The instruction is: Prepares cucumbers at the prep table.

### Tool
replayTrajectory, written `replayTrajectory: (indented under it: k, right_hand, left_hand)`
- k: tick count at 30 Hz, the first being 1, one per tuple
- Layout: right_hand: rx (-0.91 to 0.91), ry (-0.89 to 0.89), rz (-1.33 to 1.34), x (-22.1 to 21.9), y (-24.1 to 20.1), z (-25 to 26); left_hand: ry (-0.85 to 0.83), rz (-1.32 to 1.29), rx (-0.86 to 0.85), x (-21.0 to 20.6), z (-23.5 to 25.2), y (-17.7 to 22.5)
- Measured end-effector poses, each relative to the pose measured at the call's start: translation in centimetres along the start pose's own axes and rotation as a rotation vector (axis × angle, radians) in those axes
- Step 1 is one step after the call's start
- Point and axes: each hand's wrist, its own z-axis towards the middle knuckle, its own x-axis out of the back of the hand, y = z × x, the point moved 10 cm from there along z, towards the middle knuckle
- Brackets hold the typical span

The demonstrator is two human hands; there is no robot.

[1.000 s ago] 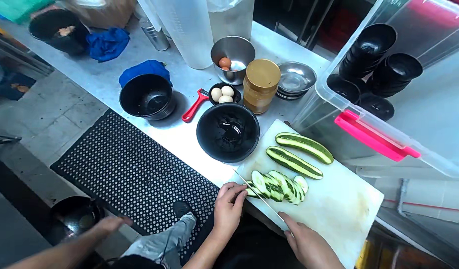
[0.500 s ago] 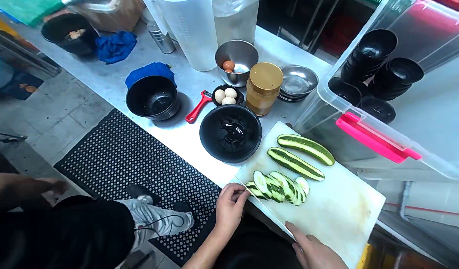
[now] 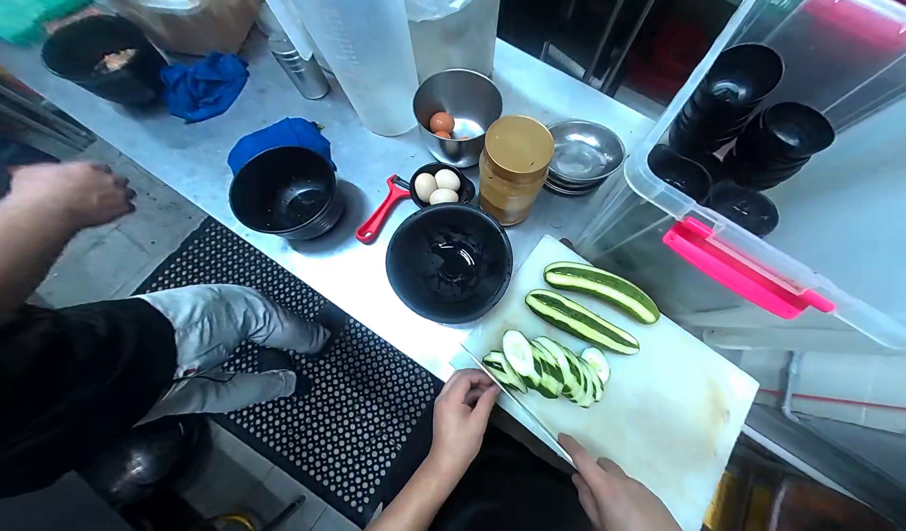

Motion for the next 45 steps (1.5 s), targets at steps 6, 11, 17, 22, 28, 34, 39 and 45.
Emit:
replayTrajectory:
  k: [6,11,17,22,28,34,39,45]
  right_hand:
    - [0.024,0.051,0.052,0.3,0.7,-0.4]
    - [0.045,0.051,0.095,0.1,1.0,0.0]
    - [0.082,0.055,0.087,0.8,1.5,-0.2]
    - [0.07,0.003,0.034,1.1,1.4,-0.5]
    - [0.062,0.002,0.017,1.3,1.5,-0.6]
    - [0.022,-0.021,0.01,1.0,1.7,-0.1]
    - [0.03,-0.017,-0.002,1.1,1.7,0.1]
    - [0.037,-0.025,-0.005,1.1,1.6,0.7]
  left_hand:
    - [-0.101,0.099,0.122,0.0,1.1,-0.1]
    - [-0.157,0.099,0.185,-0.4,1.9,-0.2]
    - [-0.115,0.036,0.226,-0.4,1.4,-0.2]
    - [-0.081,0.036,0.21,-0.5,1.4,-0.2]
    - [-0.068,0.037,0.188,-0.4,1.2,-0.4]
    - [-0.073,0.061,0.179,-0.5,1.3,-0.6]
    - [-0.062,0.061,0.187,-0.4,1.3,-0.6]
    - [-0.026,0.039,0.177,-0.3,1.3,-0.6]
